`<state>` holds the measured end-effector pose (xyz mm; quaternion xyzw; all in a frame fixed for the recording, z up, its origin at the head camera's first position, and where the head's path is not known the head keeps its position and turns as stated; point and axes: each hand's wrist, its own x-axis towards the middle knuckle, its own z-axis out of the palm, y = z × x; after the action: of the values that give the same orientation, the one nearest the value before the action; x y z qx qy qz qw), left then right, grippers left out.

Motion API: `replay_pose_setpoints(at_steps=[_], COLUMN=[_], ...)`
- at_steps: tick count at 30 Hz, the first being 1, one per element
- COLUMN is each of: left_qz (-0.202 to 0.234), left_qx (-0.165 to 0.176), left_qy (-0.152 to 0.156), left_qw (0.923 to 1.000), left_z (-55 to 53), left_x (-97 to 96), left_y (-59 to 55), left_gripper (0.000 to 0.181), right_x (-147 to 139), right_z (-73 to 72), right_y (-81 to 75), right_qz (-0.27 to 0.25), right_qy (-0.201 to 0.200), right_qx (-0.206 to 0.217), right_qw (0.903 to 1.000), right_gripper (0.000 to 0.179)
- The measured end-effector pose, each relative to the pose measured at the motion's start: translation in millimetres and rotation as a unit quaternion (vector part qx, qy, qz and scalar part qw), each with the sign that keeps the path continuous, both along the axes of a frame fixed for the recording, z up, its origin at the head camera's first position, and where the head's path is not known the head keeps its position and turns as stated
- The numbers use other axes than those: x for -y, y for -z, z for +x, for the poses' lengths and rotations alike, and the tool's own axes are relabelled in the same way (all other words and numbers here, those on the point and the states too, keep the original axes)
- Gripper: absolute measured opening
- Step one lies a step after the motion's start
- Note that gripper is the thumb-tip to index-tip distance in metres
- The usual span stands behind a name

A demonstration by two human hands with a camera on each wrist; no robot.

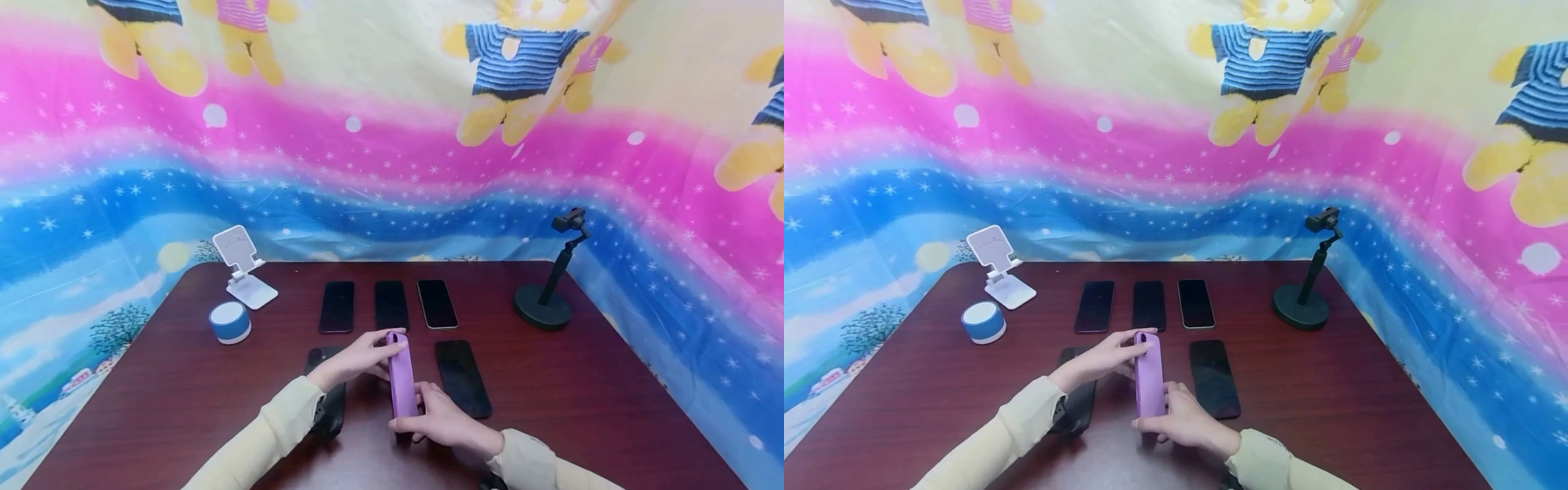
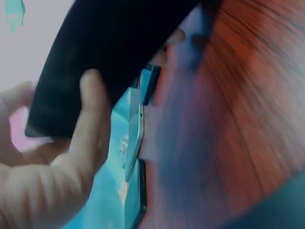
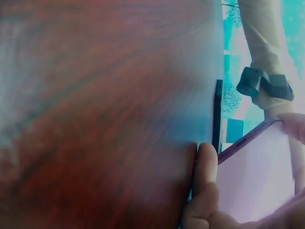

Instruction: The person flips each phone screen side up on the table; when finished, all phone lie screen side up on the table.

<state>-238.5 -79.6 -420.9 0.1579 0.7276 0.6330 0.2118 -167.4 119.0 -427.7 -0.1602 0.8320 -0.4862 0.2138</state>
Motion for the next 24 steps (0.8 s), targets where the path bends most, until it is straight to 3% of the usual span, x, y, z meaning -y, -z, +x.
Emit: replay_pose_setpoints(at_steps=[4, 8, 17, 24], left_qz=[0.030, 0.039, 0.065, 0.089], left_qx=[0.016, -0.004, -0.058, -0.073], left_qy=[0.065, 0.093, 0.065, 0.054], left_qw=[0.9973, 0.9949, 0.9941, 0.9919], left_z=[1.2, 2.2, 6.7, 7.7], left_x=[9.9, 14.6, 11.1, 10.1], left_y=[2.1, 4.8, 10.2, 10.6], left_gripper=[0.062, 0.065, 0.064, 0.064], right_x=[-1.8, -3.4, -5.8, -7.5], right_z=[-0.8, -2.9, -9.8, -15.9], right_y=[-0.4, -3.2, -5.6, -8.4], right_qz=[-0.034, -0.063, -0.070, -0.044], right_qy=[-0.007, -0.024, -0.056, -0.071], right_qx=[0.019, 0.036, 0.067, 0.046], right_qw=[0.9992, 0.9971, 0.9937, 0.9954], right_gripper=[0.071, 0.068, 0.067, 0.067])
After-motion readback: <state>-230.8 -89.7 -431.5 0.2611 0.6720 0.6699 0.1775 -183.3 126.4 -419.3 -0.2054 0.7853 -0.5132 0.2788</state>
